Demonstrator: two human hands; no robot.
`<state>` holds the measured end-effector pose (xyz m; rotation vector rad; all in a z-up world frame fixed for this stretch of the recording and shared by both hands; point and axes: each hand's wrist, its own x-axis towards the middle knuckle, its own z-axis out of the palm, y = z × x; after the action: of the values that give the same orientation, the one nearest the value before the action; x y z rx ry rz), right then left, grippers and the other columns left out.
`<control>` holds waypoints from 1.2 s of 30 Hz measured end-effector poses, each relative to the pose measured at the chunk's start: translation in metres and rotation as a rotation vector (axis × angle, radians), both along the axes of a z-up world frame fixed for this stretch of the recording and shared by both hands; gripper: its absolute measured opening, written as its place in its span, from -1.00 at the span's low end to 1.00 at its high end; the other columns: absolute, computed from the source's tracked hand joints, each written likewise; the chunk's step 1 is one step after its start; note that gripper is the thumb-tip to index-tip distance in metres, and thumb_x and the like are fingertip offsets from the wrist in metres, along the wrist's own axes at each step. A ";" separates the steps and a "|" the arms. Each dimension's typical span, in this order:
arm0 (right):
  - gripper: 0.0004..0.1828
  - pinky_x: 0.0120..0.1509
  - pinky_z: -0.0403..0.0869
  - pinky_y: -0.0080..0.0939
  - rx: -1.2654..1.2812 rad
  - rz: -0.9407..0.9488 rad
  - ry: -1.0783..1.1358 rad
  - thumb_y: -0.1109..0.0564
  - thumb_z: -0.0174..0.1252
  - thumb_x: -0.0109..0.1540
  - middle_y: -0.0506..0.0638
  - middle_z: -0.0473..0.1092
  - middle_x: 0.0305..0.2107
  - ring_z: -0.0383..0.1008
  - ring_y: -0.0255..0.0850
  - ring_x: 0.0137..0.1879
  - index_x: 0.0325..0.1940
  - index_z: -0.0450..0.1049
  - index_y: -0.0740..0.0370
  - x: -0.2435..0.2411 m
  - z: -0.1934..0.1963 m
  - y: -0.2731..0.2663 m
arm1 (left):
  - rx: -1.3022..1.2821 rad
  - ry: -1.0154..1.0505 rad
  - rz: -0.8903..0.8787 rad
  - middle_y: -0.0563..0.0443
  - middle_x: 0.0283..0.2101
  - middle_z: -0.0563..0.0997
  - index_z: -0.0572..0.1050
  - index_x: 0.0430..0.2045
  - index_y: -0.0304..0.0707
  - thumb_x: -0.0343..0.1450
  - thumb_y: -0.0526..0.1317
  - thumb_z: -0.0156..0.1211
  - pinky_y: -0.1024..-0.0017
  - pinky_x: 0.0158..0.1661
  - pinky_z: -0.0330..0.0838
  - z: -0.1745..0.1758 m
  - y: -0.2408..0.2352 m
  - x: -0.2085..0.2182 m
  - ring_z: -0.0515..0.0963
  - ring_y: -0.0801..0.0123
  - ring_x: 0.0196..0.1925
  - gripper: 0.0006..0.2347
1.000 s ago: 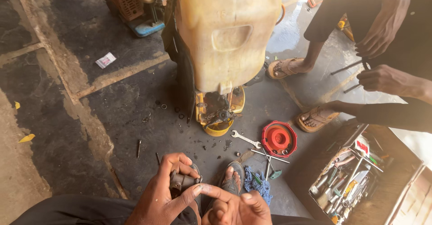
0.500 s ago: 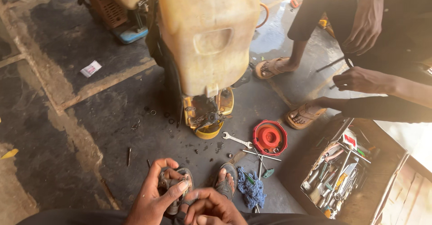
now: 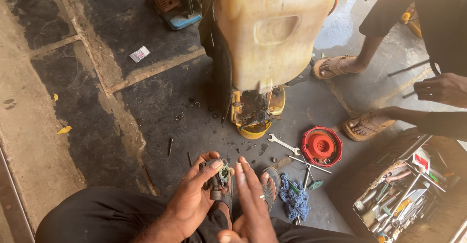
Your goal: The person disassembles and repairs a component of a motorized sprayer, applying sealant to a joint and reassembling parts using various tools.
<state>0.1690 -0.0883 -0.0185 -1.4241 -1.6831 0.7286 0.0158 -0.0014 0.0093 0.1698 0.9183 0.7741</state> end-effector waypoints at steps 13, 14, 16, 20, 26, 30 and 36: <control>0.17 0.67 -0.30 0.38 0.091 0.010 -0.264 -0.62 -0.16 0.18 0.44 -0.14 0.54 -0.21 0.28 0.70 0.56 0.13 0.34 -0.017 -0.014 -0.004 | 0.136 0.008 0.124 -0.02 -0.20 0.52 0.33 -0.01 -0.19 0.40 -0.25 0.23 0.40 -0.10 0.46 -0.022 -0.009 -0.001 0.53 0.41 -0.11 -0.69; 0.09 0.65 -0.30 0.37 0.023 0.023 -0.122 -0.61 -0.17 0.23 0.42 -0.13 0.55 -0.23 0.27 0.71 0.49 0.24 0.32 -0.013 -0.010 -0.004 | 0.145 0.011 0.135 -0.02 -0.21 0.52 0.33 -0.02 -0.19 0.40 -0.25 0.24 0.39 -0.11 0.46 -0.022 -0.007 -0.003 0.53 0.40 -0.12 -0.70; -0.02 0.62 -0.30 0.35 -0.106 0.054 0.165 -0.59 -0.19 0.31 0.39 -0.10 0.57 -0.26 0.26 0.72 0.37 0.44 0.28 0.004 0.002 -0.004 | 0.094 -0.011 0.119 -0.05 -0.24 0.54 0.34 -0.05 -0.15 0.38 -0.24 0.24 0.37 -0.15 0.47 -0.020 -0.003 -0.006 0.55 0.35 -0.17 -0.71; 0.07 0.67 -0.14 0.33 -0.339 0.089 0.757 -0.59 -0.46 0.36 0.25 -0.19 0.64 -0.18 0.19 0.69 0.40 0.37 0.37 0.027 0.007 0.005 | 0.084 -0.045 0.059 0.01 -0.24 0.53 0.35 -0.07 -0.13 0.40 -0.22 0.27 0.36 -0.18 0.46 -0.020 -0.004 -0.008 0.51 0.38 -0.22 -0.72; 0.10 0.59 -0.29 0.32 -0.444 0.075 0.595 -0.58 -0.69 0.27 0.06 -0.22 0.61 -0.36 0.13 0.68 0.53 0.21 0.18 0.001 -0.036 -0.002 | -0.014 -0.084 0.055 0.09 -0.21 0.54 0.41 -0.08 -0.11 0.43 -0.17 0.24 0.36 -0.13 0.46 -0.024 -0.008 -0.001 0.54 0.46 -0.17 -0.77; 0.10 0.64 -0.26 0.35 -0.289 0.081 0.383 -0.57 -0.73 0.38 0.11 -0.14 0.60 -0.24 0.30 0.67 0.45 0.36 0.25 -0.001 -0.067 0.007 | -0.095 -0.021 0.135 0.07 -0.20 0.59 0.42 -0.16 -0.07 0.36 -0.20 0.21 0.32 -0.17 0.46 -0.022 0.005 -0.004 0.61 0.37 -0.17 -0.79; 0.06 0.64 -0.13 0.27 -0.164 0.060 0.320 -0.62 -0.32 0.29 0.31 -0.13 0.60 -0.17 0.24 0.70 0.38 0.45 0.31 0.027 -0.015 0.025 | 0.049 -0.068 0.119 -0.04 -0.23 0.56 0.39 -0.13 -0.15 0.40 -0.22 0.26 0.36 -0.21 0.45 -0.028 -0.001 -0.005 0.54 0.35 -0.24 -0.77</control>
<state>0.1961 -0.0629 -0.0336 -1.2897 -1.4483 1.0875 0.0113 -0.0028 -0.0191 0.1320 0.8510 0.9082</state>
